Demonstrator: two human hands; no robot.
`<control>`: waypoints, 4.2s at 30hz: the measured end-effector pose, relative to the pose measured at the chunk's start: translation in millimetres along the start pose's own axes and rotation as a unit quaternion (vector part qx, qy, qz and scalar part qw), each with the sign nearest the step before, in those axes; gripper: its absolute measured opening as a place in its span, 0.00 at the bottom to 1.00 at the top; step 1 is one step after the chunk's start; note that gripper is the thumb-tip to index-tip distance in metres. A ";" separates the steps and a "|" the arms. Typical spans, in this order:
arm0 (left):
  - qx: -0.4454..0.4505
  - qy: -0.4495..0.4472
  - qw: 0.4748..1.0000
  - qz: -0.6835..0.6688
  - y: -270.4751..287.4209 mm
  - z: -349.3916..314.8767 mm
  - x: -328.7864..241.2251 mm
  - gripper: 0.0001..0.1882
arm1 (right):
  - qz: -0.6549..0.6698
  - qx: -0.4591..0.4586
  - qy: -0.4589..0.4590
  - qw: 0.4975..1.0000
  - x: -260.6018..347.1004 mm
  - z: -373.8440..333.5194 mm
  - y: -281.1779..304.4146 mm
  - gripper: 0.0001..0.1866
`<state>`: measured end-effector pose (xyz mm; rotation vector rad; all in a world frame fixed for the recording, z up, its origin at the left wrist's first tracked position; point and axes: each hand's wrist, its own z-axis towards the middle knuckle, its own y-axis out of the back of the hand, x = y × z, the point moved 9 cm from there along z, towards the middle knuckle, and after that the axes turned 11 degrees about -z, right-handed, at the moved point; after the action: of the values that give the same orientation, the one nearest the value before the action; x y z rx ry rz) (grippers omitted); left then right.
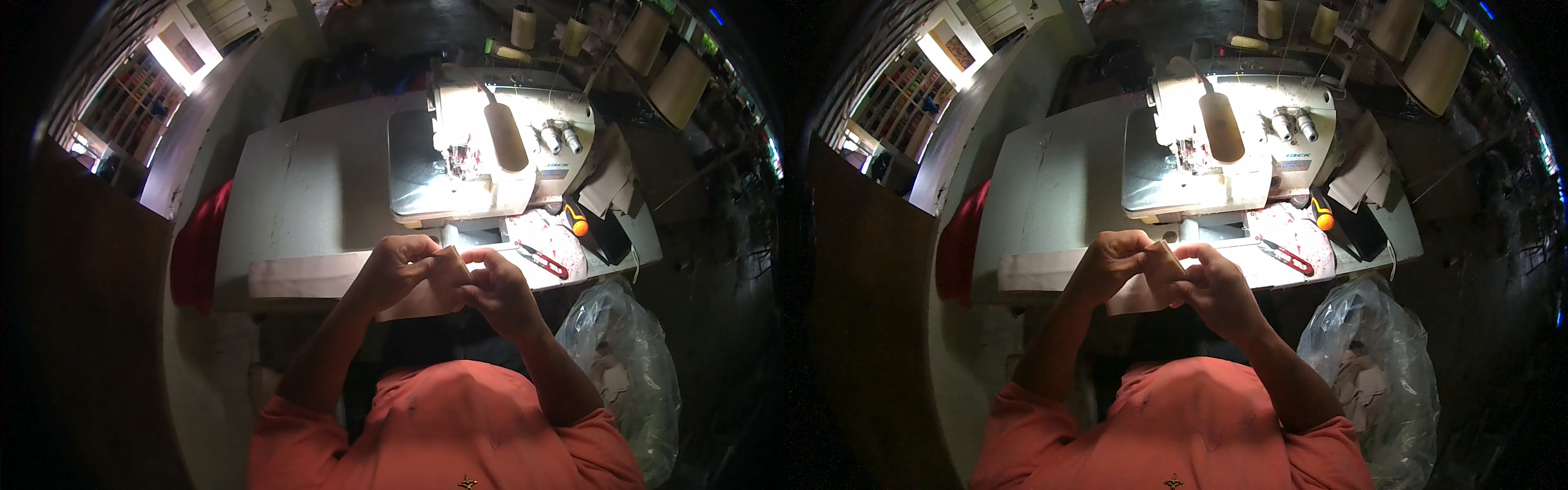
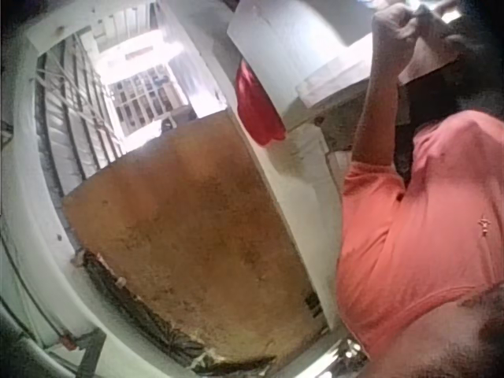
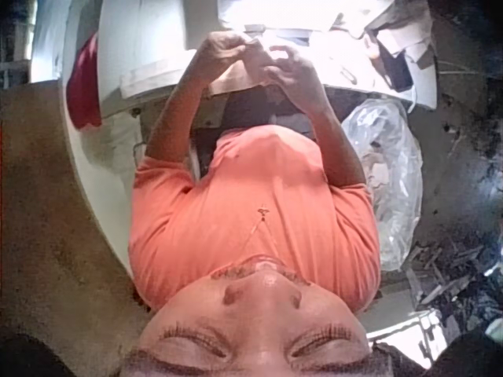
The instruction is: The person removes fabric pieces from a plastic bag and places them on a table. They then fold a long strip of fabric by hand into smaller sections and stack the folded pieces on the table.
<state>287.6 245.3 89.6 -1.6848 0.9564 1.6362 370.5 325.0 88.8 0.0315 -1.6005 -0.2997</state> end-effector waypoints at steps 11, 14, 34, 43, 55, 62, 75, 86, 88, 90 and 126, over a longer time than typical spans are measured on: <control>-0.069 -0.003 0.998 0.011 14.0 0.7 -14.1 0.09 | 0.153 0.028 -0.052 0.986 -16.8 8.4 -9.6 0.07; -0.063 0.010 0.998 -0.002 18.8 10.3 -18.6 0.08 | 0.154 0.029 -0.044 0.987 -16.3 16.2 -8.6 0.07; -0.070 -0.268 0.890 0.363 20.7 74.0 -20.3 0.06 | 0.116 -0.137 -0.027 0.983 -55.0 62.7 15.8 0.10; -0.052 -0.277 0.894 0.349 21.0 85.1 -31.5 0.05 | 0.140 -0.144 -0.005 0.980 -55.3 73.7 19.1 0.09; -0.054 -0.298 0.873 0.383 21.4 77.4 -17.2 0.11 | 0.120 -0.152 -0.016 0.981 -61.5 64.5 21.0 0.11; -0.055 0.022 0.907 0.416 67.3 140.6 26.1 0.16 | 0.119 -0.211 -0.024 0.970 -79.2 13.2 50.0 0.09; -0.130 -0.204 0.866 0.437 -36.0 -2.3 13.0 0.08 | 0.076 -0.187 -0.044 0.978 -89.9 -11.5 48.2 0.08; -0.203 -0.277 0.925 0.161 -7.0 -44.6 -7.6 0.05 | -0.203 -0.045 0.061 0.976 -6.3 28.2 3.4 0.09; -0.169 -0.201 0.955 0.139 -16.8 -68.6 14.3 0.08 | -0.098 -0.064 0.087 0.989 16.5 28.1 2.2 0.07; -0.177 -0.050 0.892 -0.412 10.8 -76.3 61.8 0.17 | 0.062 -0.062 0.015 0.996 7.9 22.3 0.1 0.05; -0.038 -0.087 0.994 0.049 10.3 14.0 -18.1 0.11 | 0.138 -0.020 -0.014 0.990 -13.1 16.5 -2.7 0.07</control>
<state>271.4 252.6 107.5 -1.5358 0.9143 1.8714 354.6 327.9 75.0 -0.2249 -1.6042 -0.1171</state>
